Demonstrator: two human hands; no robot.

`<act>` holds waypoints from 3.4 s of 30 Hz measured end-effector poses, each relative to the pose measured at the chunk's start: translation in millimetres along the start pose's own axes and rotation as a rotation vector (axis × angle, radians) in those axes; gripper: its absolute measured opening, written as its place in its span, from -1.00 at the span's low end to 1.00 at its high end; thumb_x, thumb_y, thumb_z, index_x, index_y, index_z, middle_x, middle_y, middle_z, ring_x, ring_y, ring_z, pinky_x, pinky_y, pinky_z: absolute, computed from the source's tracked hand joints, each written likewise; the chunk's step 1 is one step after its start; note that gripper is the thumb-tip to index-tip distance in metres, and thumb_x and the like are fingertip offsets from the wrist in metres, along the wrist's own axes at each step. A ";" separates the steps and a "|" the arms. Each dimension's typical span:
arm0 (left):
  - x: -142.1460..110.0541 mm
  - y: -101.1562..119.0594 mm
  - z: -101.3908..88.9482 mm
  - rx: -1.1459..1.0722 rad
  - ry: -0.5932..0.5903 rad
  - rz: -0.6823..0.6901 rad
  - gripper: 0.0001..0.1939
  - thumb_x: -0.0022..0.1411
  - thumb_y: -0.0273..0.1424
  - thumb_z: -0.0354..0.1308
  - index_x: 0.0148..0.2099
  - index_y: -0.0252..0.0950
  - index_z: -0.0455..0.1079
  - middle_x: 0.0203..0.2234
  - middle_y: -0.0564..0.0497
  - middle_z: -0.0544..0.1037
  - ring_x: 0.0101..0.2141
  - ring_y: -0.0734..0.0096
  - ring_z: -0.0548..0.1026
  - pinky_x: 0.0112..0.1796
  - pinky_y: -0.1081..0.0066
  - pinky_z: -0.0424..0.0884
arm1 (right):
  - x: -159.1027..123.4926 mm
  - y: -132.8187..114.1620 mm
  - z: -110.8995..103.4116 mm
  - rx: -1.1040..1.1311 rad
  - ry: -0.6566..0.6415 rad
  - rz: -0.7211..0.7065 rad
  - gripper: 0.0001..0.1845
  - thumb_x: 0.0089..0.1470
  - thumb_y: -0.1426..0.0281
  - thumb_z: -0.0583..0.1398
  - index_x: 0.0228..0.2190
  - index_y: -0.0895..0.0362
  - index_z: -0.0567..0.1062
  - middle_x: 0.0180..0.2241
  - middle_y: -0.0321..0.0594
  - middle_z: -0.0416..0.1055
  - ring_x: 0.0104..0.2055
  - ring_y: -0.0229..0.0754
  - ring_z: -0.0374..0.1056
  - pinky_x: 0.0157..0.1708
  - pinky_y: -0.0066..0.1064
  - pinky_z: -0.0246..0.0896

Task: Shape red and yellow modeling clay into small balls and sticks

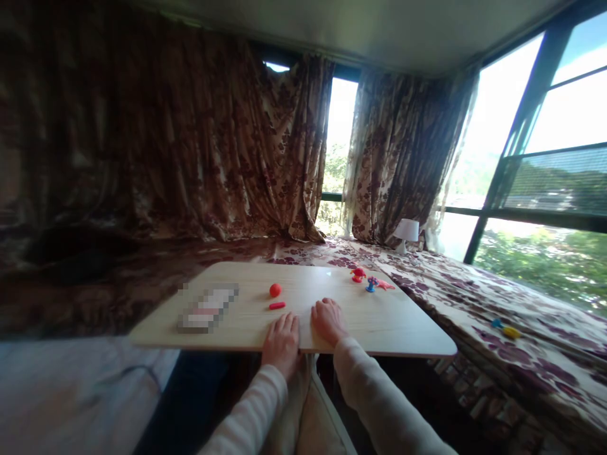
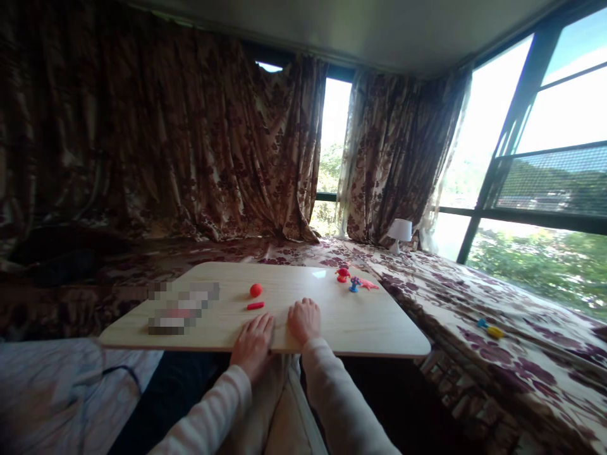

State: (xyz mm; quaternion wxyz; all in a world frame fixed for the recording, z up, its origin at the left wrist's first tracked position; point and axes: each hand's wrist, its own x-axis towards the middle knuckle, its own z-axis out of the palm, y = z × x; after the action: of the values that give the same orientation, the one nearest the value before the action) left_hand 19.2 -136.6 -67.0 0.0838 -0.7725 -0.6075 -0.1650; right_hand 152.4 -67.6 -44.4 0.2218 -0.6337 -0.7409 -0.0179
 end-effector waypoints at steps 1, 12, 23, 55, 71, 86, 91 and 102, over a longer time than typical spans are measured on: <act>0.0 0.1 0.0 -0.002 0.004 0.000 -0.37 0.02 -0.43 0.05 0.19 -0.44 0.13 0.15 -0.17 0.24 0.16 0.21 0.14 0.17 0.26 0.04 | 4.6 5.6 -1.9 0.011 -0.006 0.018 -0.67 0.14 0.36 -0.02 -0.36 0.22 0.50 -0.23 0.02 0.42 -0.09 -0.07 0.30 -0.10 -0.28 0.12; -0.1 0.9 0.5 -0.020 0.024 -0.017 -0.38 0.00 -0.46 0.03 0.17 -0.41 0.17 0.15 -0.13 0.26 0.15 0.23 0.15 0.16 0.26 0.05 | -43.2 36.9 0.6 0.141 0.124 -0.244 -0.59 0.13 0.48 -0.07 -0.04 0.21 0.40 0.04 -0.06 0.30 0.15 -0.09 0.11 0.12 -0.24 0.04; 0.6 0.9 -2.7 0.033 -0.007 0.002 -0.38 0.02 -0.45 0.04 0.18 -0.44 0.15 0.15 -0.16 0.25 0.15 0.20 0.16 0.15 0.24 0.08 | 1.9 2.8 1.2 0.068 -0.014 -0.050 -0.68 0.12 0.29 0.04 -0.34 0.23 0.51 -0.17 0.06 0.41 -0.01 -0.02 0.26 -0.03 -0.19 0.10; 3.2 -45.6 -18.6 0.112 -0.198 0.302 -0.33 0.06 -0.59 -0.04 0.24 -0.18 0.01 0.21 -0.10 0.14 0.17 0.20 0.10 0.06 0.15 0.14 | -65.9 38.9 -10.1 0.020 0.239 -0.238 -0.77 0.17 0.38 -0.02 -0.22 0.08 0.39 -0.23 -0.18 0.39 -0.19 -0.16 0.30 -0.19 -0.38 0.13; 3.2 -35.8 -30.6 0.161 -0.232 0.258 -0.42 0.17 -0.62 -0.18 0.22 -0.16 0.06 0.20 -0.08 0.16 0.17 0.27 0.13 0.05 0.18 0.18 | -66.2 37.9 -12.7 0.028 0.229 -0.227 -0.76 0.18 0.38 -0.04 -0.22 0.08 0.39 -0.24 -0.19 0.39 -0.20 -0.16 0.29 -0.21 -0.37 0.12; 3.7 -31.9 -36.6 0.136 -0.269 0.252 -0.37 0.10 -0.65 -0.10 0.23 -0.19 0.06 0.21 -0.13 0.14 0.18 0.20 0.13 0.04 0.10 0.20 | -66.4 37.0 -15.1 0.052 0.243 -0.230 -0.77 0.15 0.39 -0.02 -0.24 0.07 0.41 -0.26 -0.19 0.40 -0.21 -0.16 0.30 -0.20 -0.37 0.14; 3.4 -30.6 -37.9 0.124 -0.266 0.242 -0.36 0.09 -0.66 -0.10 0.22 -0.16 0.07 0.21 -0.12 0.16 0.18 0.21 0.11 0.05 0.08 0.19 | -66.3 37.4 -14.6 0.057 0.249 -0.236 -0.76 0.16 0.39 -0.03 -0.23 0.07 0.41 -0.26 -0.18 0.40 -0.20 -0.16 0.30 -0.19 -0.37 0.14; -1.7 -28.2 -39.1 0.144 -0.262 0.244 -0.39 0.11 -0.63 -0.11 0.22 -0.19 0.08 0.20 -0.15 0.17 0.17 0.17 0.12 0.02 0.06 0.21 | -67.3 38.1 -15.1 0.056 0.232 -0.239 -0.77 0.15 0.40 -0.02 -0.24 0.07 0.41 -0.25 -0.19 0.40 -0.20 -0.16 0.30 -0.20 -0.37 0.14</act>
State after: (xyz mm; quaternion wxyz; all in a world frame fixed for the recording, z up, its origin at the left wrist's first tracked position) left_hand -14.5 -144.0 -33.2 0.0786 -0.8473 -0.5252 -0.0076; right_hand 199.7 -127.4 -64.1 0.3197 -0.5284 -0.7805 -0.0968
